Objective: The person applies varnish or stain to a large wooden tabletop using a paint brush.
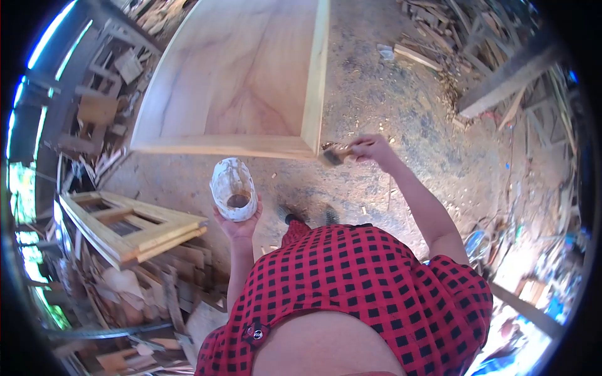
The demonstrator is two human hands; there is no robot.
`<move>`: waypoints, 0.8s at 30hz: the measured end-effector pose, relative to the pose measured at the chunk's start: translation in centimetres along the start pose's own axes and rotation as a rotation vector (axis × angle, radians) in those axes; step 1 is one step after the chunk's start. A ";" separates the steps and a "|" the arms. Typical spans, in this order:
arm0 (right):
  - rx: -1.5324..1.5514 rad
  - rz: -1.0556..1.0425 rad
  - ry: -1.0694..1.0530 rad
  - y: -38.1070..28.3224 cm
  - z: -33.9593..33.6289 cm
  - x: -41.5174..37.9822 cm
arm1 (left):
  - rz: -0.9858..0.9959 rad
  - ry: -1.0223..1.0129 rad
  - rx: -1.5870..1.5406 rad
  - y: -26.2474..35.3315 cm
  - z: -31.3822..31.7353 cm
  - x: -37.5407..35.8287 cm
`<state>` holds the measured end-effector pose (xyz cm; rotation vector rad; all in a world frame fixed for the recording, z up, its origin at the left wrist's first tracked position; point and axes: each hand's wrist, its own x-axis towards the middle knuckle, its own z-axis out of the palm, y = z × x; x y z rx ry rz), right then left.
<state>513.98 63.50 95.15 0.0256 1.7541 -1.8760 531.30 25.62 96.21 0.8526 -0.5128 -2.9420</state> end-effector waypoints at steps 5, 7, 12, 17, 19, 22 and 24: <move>0.604 -0.027 -0.010 2.6 -2.5 0.0 | -0.070 -0.083 0.066 -0.6 4.6 0.4; 0.634 -0.002 -0.026 3.6 -2.2 0.8 | -0.071 -0.100 0.082 -0.5 6.2 0.6; 0.659 0.033 -0.051 6.3 -2.4 3.1 | -0.047 -0.064 0.175 1.0 7.2 1.2; 0.707 0.011 0.039 5.6 -3.2 6.0 | -0.090 -0.112 0.194 2.1 7.7 5.2; 0.714 0.011 0.060 5.4 -2.5 7.6 | -0.049 -0.037 0.158 2.0 8.0 6.4; 0.727 0.002 0.054 4.8 -3.2 10.6 | -0.094 -0.039 0.127 1.2 9.7 8.1; 0.720 0.013 0.071 3.9 -3.7 12.7 | -0.112 -0.027 0.112 0.8 10.1 9.1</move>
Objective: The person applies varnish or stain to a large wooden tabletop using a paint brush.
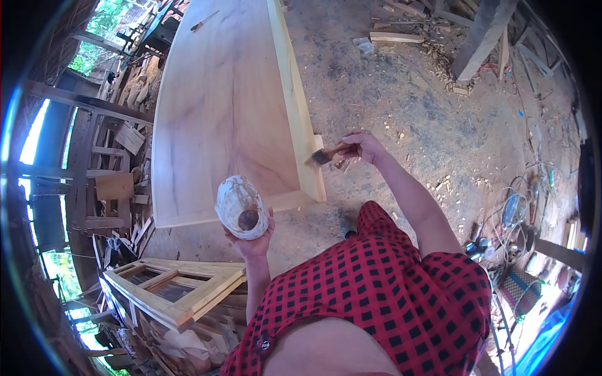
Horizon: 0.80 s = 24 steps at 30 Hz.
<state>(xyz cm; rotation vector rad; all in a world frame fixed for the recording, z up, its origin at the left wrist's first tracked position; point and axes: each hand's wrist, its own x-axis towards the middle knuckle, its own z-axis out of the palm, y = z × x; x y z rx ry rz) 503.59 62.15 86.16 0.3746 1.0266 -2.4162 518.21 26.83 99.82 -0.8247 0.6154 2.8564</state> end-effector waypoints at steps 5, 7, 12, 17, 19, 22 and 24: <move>-0.004 0.003 0.002 -3.2 -0.3 5.4 | 0.014 0.039 0.022 -0.7 1.6 2.3; 0.014 0.023 -0.010 -4.7 -1.2 8.2 | 0.045 0.024 0.027 -1.4 2.2 3.7; 0.117 -0.043 -0.025 -9.1 -2.1 15.6 | 0.151 0.042 0.036 -5.1 5.3 6.3; 0.197 -0.147 0.043 -12.6 -1.8 23.0 | 0.201 0.008 -0.049 -7.9 8.8 7.4; 0.239 -0.194 0.069 -13.5 -1.6 24.1 | 0.237 0.027 -0.025 -8.6 9.6 8.2; 0.250 -0.163 0.110 -12.3 -2.0 23.7 | 0.298 0.028 -0.058 -9.4 9.9 9.0; 0.129 -0.083 0.009 -10.1 -3.2 21.4 | 0.254 -0.008 -0.025 -9.7 10.0 9.5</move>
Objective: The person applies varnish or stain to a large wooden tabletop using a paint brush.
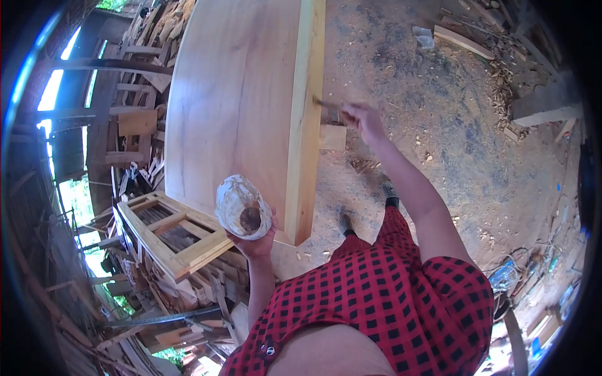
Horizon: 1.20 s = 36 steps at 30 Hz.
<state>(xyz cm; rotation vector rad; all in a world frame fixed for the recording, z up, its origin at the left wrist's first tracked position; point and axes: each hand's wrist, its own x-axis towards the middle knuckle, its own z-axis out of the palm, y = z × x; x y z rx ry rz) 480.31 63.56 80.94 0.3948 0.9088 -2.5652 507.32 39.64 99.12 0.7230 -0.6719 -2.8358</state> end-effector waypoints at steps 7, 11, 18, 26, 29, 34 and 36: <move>-0.235 0.668 -0.364 9.0 -4.4 -16.4 | 0.082 0.072 0.072 -1.3 0.8 1.8; -0.278 0.788 -0.589 12.4 -1.7 -17.5 | 0.102 0.111 0.134 -2.1 1.9 2.4; -0.176 0.332 -0.166 1.3 -2.3 -4.1 | 0.132 0.031 0.211 -1.6 1.2 1.2; -0.008 0.012 0.065 -2.3 -0.3 3.7 | 0.104 0.152 0.124 -3.1 2.6 1.7; -0.197 0.124 -0.022 1.3 -1.8 -1.1 | 0.130 0.136 0.193 -3.0 3.0 2.2; -0.389 0.554 -0.451 7.8 -4.0 -11.1 | 0.139 0.106 0.221 -3.1 3.5 2.5; -0.294 0.550 -0.422 6.9 -2.2 -9.4 | 0.145 0.117 0.197 -3.2 3.9 2.4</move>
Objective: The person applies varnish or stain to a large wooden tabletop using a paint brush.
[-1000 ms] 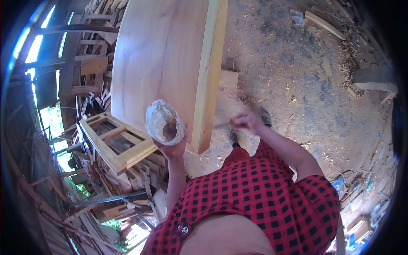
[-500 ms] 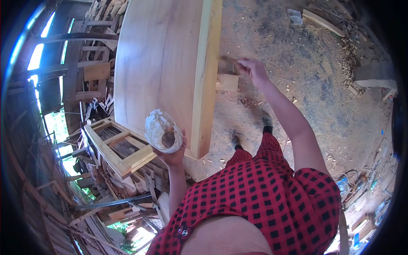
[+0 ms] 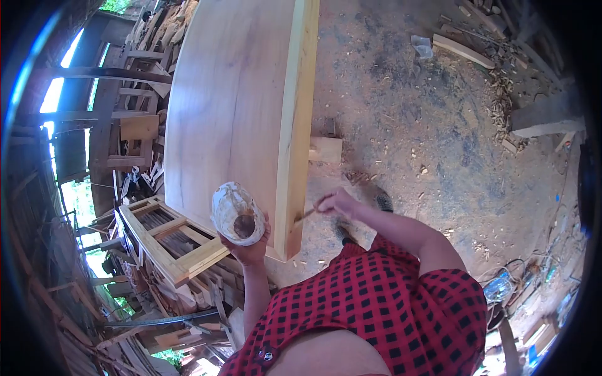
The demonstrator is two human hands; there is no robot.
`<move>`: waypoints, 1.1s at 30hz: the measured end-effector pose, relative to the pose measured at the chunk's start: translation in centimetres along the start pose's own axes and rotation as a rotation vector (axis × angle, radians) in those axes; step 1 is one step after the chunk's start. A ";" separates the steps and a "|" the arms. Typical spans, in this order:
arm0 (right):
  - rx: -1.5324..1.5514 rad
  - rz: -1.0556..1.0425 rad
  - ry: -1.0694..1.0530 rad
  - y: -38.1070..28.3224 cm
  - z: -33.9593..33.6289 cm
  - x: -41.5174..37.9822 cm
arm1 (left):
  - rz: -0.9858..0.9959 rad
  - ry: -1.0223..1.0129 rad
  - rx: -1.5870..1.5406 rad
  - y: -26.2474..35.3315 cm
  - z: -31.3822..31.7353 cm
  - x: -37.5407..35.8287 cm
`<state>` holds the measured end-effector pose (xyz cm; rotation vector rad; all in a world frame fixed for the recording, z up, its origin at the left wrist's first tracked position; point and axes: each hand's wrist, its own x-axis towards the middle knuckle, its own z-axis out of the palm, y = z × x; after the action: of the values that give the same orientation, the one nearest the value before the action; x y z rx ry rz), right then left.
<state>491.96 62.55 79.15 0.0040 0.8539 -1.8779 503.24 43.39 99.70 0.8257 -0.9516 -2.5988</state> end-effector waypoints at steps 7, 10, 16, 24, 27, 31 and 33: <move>0.076 -0.387 0.321 -18.7 -5.7 4.9 | 0.024 0.013 -0.057 1.0 -1.8 -2.3; 0.096 -0.554 0.399 -24.2 -9.1 9.8 | 0.039 0.030 -0.063 0.9 -2.4 -3.6; 0.336 -0.710 0.518 -27.3 -9.6 14.6 | 0.065 0.136 -0.023 0.8 -2.4 -5.1; 0.120 -0.408 0.389 -12.6 -9.8 9.6 | 0.042 0.042 -0.063 1.6 -4.3 -5.1; 0.140 -0.241 0.359 -10.6 -7.9 6.6 | 0.015 0.020 -0.112 1.7 -4.8 -4.4; 0.080 -0.361 0.427 -14.9 -8.2 7.6 | -0.010 -0.029 -0.094 1.7 -4.4 -4.2; 0.154 -0.576 0.439 -18.8 -8.6 9.1 | 0.003 0.007 -0.100 1.9 -4.6 -4.3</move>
<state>469.42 64.21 79.81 0.3043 1.0810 -2.5373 509.56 41.39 99.87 0.8067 -0.8128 -2.6148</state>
